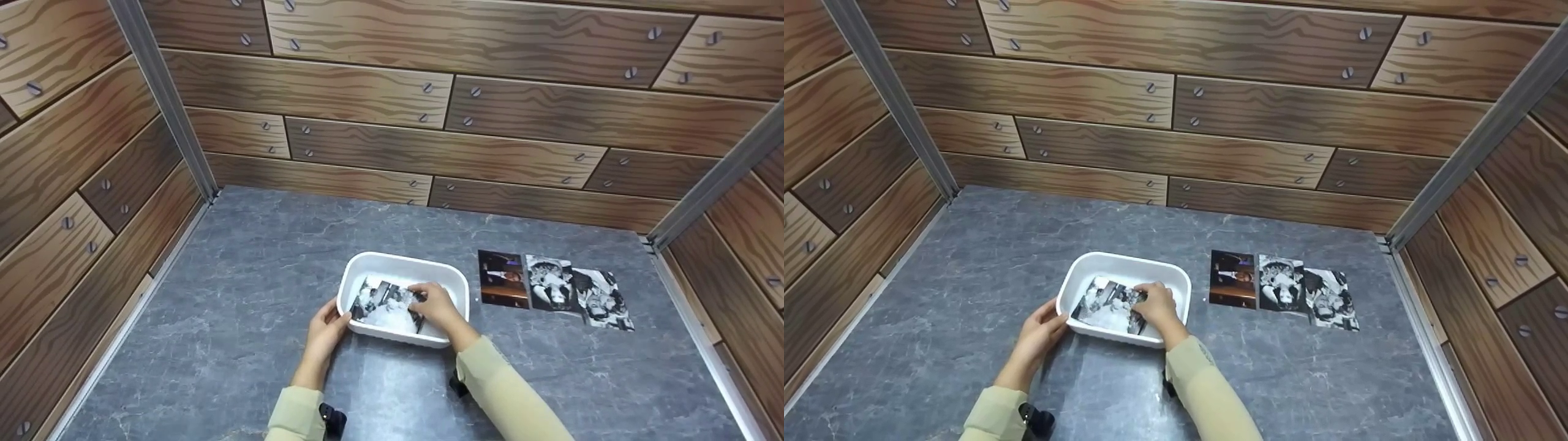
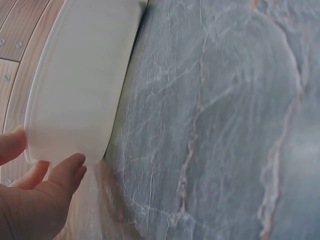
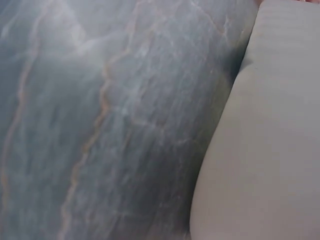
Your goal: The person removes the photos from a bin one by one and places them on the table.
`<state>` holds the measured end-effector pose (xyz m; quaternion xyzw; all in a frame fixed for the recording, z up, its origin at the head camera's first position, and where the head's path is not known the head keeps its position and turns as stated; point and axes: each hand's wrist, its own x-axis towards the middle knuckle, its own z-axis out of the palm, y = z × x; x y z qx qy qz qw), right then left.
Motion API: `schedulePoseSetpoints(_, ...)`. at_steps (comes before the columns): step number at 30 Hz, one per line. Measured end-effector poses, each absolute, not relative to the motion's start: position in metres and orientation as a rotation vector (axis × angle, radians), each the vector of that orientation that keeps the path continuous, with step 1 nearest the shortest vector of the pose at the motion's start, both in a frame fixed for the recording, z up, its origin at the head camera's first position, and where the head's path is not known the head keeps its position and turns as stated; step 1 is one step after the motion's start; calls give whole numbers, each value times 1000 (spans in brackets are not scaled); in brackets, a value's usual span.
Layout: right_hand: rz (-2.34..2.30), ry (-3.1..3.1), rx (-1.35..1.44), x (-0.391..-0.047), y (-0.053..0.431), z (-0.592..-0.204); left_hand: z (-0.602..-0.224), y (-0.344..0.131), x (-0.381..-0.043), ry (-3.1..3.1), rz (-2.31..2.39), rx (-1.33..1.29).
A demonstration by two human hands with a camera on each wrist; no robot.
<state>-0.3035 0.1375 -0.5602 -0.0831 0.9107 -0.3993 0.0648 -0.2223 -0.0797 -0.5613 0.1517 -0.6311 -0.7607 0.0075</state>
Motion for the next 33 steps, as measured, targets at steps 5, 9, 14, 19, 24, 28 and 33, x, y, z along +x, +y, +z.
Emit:
schedulePoseSetpoints(5,-1426,2692,-202,-306,137,-558,-561,-80,-223,-1969,-2380,485)
schedulePoseSetpoints(9,-1570,2610,-111,-305,139,-554,-561,-79,-222,-1965,-2386,477)
schedulePoseSetpoints(14,-1858,2483,22,-301,155,-540,-560,-79,-221,-1956,-2395,462)
schedulePoseSetpoints(19,-2325,2120,248,-287,192,-523,-560,-79,-221,-1968,-2380,449)
schedulePoseSetpoints(24,-2617,1860,462,-260,246,-522,-560,-78,-221,-1981,-2370,462)
schedulePoseSetpoints(28,-2599,1884,644,-233,287,-532,-560,-78,-222,-1987,-2372,474)
schedulePoseSetpoints(33,-2362,2026,768,-203,307,-555,-559,-79,-221,-1995,-2370,464)
